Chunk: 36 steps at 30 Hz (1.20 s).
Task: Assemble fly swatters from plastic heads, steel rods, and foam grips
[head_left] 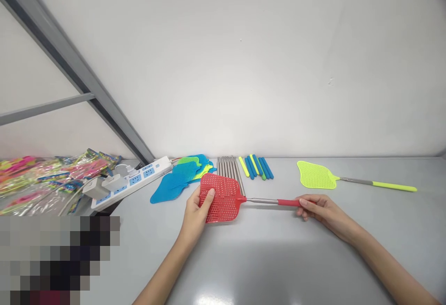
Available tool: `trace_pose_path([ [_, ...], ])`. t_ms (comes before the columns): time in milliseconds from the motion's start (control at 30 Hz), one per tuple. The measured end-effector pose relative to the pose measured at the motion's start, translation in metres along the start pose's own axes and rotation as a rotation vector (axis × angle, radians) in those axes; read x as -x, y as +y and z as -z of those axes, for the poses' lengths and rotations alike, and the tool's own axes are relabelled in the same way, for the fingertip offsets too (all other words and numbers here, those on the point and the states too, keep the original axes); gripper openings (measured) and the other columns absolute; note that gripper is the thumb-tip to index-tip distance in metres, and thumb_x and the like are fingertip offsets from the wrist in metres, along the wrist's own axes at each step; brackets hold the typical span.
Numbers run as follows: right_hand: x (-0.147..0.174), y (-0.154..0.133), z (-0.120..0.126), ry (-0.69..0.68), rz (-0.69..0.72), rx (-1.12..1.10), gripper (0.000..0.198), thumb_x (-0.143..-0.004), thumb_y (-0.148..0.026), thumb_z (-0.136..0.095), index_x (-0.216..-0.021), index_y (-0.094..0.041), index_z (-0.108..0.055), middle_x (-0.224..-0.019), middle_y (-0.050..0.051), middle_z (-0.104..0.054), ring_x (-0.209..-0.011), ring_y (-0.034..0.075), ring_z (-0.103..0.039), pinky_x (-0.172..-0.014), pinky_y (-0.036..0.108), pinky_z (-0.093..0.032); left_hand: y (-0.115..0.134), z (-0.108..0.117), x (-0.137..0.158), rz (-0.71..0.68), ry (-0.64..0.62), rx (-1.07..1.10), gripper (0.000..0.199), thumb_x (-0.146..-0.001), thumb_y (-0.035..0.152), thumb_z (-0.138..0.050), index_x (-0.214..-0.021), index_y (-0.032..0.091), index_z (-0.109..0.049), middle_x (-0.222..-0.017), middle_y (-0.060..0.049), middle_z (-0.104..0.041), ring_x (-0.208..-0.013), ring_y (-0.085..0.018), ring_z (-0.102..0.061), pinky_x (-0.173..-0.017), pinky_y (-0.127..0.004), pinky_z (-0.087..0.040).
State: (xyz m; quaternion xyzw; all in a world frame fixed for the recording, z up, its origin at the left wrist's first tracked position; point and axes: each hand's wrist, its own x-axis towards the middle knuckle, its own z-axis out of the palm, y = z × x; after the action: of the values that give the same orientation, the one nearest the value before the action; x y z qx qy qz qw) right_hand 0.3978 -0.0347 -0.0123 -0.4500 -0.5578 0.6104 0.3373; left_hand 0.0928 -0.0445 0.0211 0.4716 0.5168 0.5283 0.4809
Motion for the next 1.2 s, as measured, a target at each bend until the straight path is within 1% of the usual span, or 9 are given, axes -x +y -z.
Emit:
trace_pose_path([
  [167, 0.009, -0.023, -0.009, -0.336, -0.060, 0.304, 0.032, -0.076, -0.041, -0.046, -0.070, -0.017, -0.065, -0.068, 0.003, -0.058, -0.063, 0.014, -0.047, -0.061, 0.026, -0.037, -0.005, -0.005, 0.005, 0.057, -0.125, 0.036, 0.035, -0.073, 0.036, -0.052, -0.101, 0.015, -0.052, -0.091, -0.007, -0.062, -0.079, -0.020, -0.059, -0.066, -0.028, -0.046],
  [267, 0.013, -0.032, -0.024, -0.541, -0.125, 0.242, 0.031, -0.076, -0.041, -0.046, -0.080, -0.016, -0.064, -0.074, 0.005, -0.059, -0.067, 0.015, -0.050, -0.063, 0.026, -0.038, -0.008, -0.011, 0.010, 0.085, -0.191, 0.039, 0.033, -0.072, 0.037, -0.053, -0.096, 0.015, -0.054, -0.090, -0.007, -0.063, -0.078, -0.020, -0.059, -0.063, -0.027, -0.046],
  [333, 0.012, -0.031, -0.037, -0.595, -0.202, 0.106, 0.034, -0.075, -0.043, -0.046, -0.088, -0.016, -0.062, -0.077, 0.006, -0.057, -0.064, 0.015, -0.052, -0.058, 0.027, -0.040, -0.009, -0.015, 0.012, 0.115, -0.225, 0.049, 0.033, -0.071, 0.037, -0.054, -0.095, 0.014, -0.054, -0.088, -0.008, -0.063, -0.076, -0.020, -0.060, -0.062, -0.027, -0.046],
  [500, 0.005, -0.020, -0.058, -0.455, -0.233, 0.005, 0.036, -0.074, -0.046, -0.046, -0.088, -0.015, -0.059, -0.054, -0.002, -0.044, -0.043, 0.007, -0.038, -0.043, 0.020, -0.032, -0.007, -0.017, 0.016, 0.186, -0.319, 0.178, 0.030, -0.074, 0.034, -0.052, -0.096, 0.014, -0.056, -0.086, -0.007, -0.064, -0.074, -0.019, -0.059, -0.063, -0.027, -0.045],
  [600, 0.003, -0.020, -0.063, -0.395, -0.229, -0.105, 0.034, -0.076, -0.045, -0.044, -0.086, -0.015, -0.058, -0.052, -0.005, -0.035, -0.040, 0.005, -0.029, -0.039, 0.018, -0.025, -0.007, -0.012, 0.013, 0.208, -0.307, 0.319, 0.028, -0.077, 0.036, -0.046, -0.086, 0.013, -0.060, -0.080, -0.007, -0.064, -0.069, -0.018, -0.059, -0.060, -0.026, -0.044],
  [700, 0.002, -0.023, -0.069, -0.317, -0.206, -0.191, 0.031, -0.076, -0.044, -0.043, -0.080, -0.016, -0.056, -0.052, -0.005, -0.037, -0.040, 0.005, -0.028, -0.038, 0.019, -0.024, -0.008, -0.008, 0.010, 0.176, -0.324, 0.393, 0.036, -0.079, 0.041, -0.039, -0.087, 0.013, -0.059, -0.078, -0.009, -0.064, -0.066, -0.019, -0.059, -0.057, -0.028, -0.044],
  [900, -0.004, -0.025, -0.087, -0.262, -0.175, -0.284, 0.031, -0.075, -0.044, -0.045, -0.069, -0.015, -0.053, -0.051, -0.003, -0.040, -0.045, 0.007, -0.034, -0.042, 0.020, -0.029, -0.011, -0.018, 0.016, 0.101, -0.457, 0.197, 0.037, -0.078, 0.040, -0.042, -0.089, 0.010, -0.059, -0.079, -0.012, -0.064, -0.069, -0.020, -0.059, -0.058, -0.028, -0.043],
  [1067, -0.003, -0.021, -0.101, -0.290, -0.185, -0.390, 0.027, -0.074, -0.040, -0.049, -0.076, -0.014, -0.056, -0.057, -0.002, -0.044, -0.047, 0.007, -0.037, -0.044, 0.020, -0.031, -0.016, -0.030, 0.028, 0.049, -0.452, 0.031, 0.031, -0.075, 0.033, -0.050, -0.096, 0.012, -0.058, -0.089, -0.009, -0.062, -0.086, -0.020, -0.055, -0.078, -0.031, -0.041],
  [1200, 0.000, -0.017, -0.104, -0.310, -0.220, -0.419, 0.029, -0.071, -0.042, -0.052, -0.081, -0.015, -0.057, -0.063, -0.001, -0.047, -0.044, 0.005, -0.034, -0.040, 0.019, -0.025, -0.020, -0.036, 0.032, 0.097, -0.442, 0.016, 0.031, -0.074, 0.034, -0.051, -0.097, 0.014, -0.058, -0.100, -0.008, -0.060, -0.097, -0.022, -0.051, -0.087, -0.033, -0.037],
])
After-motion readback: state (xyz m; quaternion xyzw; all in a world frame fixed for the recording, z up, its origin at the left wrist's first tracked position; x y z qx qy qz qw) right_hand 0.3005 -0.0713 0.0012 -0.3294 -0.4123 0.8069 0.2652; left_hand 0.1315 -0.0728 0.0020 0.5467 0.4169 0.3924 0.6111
